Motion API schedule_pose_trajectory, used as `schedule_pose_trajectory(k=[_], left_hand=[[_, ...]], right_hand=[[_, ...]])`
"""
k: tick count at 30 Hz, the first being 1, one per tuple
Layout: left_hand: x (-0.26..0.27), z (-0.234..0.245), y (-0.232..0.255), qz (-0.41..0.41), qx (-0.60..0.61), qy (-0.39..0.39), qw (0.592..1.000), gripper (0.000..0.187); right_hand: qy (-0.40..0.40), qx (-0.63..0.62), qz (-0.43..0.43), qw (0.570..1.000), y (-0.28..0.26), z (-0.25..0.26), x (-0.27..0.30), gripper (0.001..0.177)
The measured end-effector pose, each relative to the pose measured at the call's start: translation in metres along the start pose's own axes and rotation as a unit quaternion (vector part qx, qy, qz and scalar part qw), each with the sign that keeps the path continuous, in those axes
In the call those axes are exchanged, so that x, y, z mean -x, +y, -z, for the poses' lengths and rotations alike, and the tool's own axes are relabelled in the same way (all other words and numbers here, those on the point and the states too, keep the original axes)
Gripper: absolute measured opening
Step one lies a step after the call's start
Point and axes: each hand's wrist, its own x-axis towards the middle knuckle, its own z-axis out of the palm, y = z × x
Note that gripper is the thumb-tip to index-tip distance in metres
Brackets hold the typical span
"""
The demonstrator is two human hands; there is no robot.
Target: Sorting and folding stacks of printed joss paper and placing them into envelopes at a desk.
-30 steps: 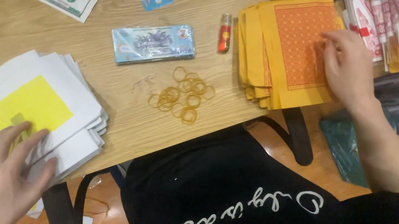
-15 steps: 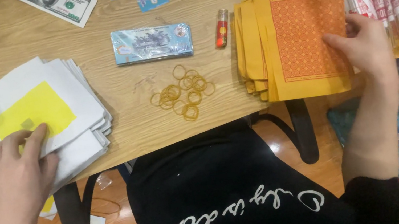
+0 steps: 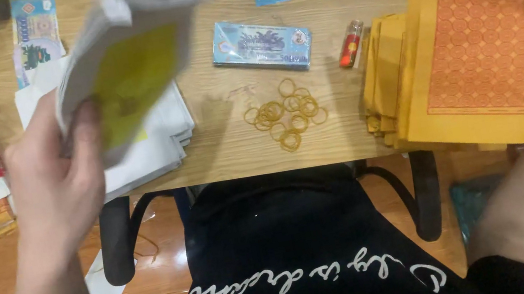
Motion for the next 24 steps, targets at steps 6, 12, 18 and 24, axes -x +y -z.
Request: schedule_pose_trajectory(k=[6,12,18,24], left_hand=[[-0.034,-0.073,0.108,0.06,0.492,-0.081,0.864,0.029],[-0.037,-0.164,0.138,0.105,0.523,0.018,0.846,0.023],[-0.03,-0.18,0.142,0.222,0.589,0.008,0.777,0.023],[-0.034,-0.17,0.159,0.24,0.59,0.029,0.77,0.023]], right_hand=[[-0.059,-0.083,0.178,0.979,-0.04,-0.075,0.032,0.031],[-0.078,-0.202,0.153,0.964,-0.002,-0.114,0.046,0.043],[-0.067,-0.218,0.104,0.968,-0.023,-0.131,0.066,0.038],[-0.062,-0.214,0.124,0.967,-0.01,-0.132,0.068,0.039]])
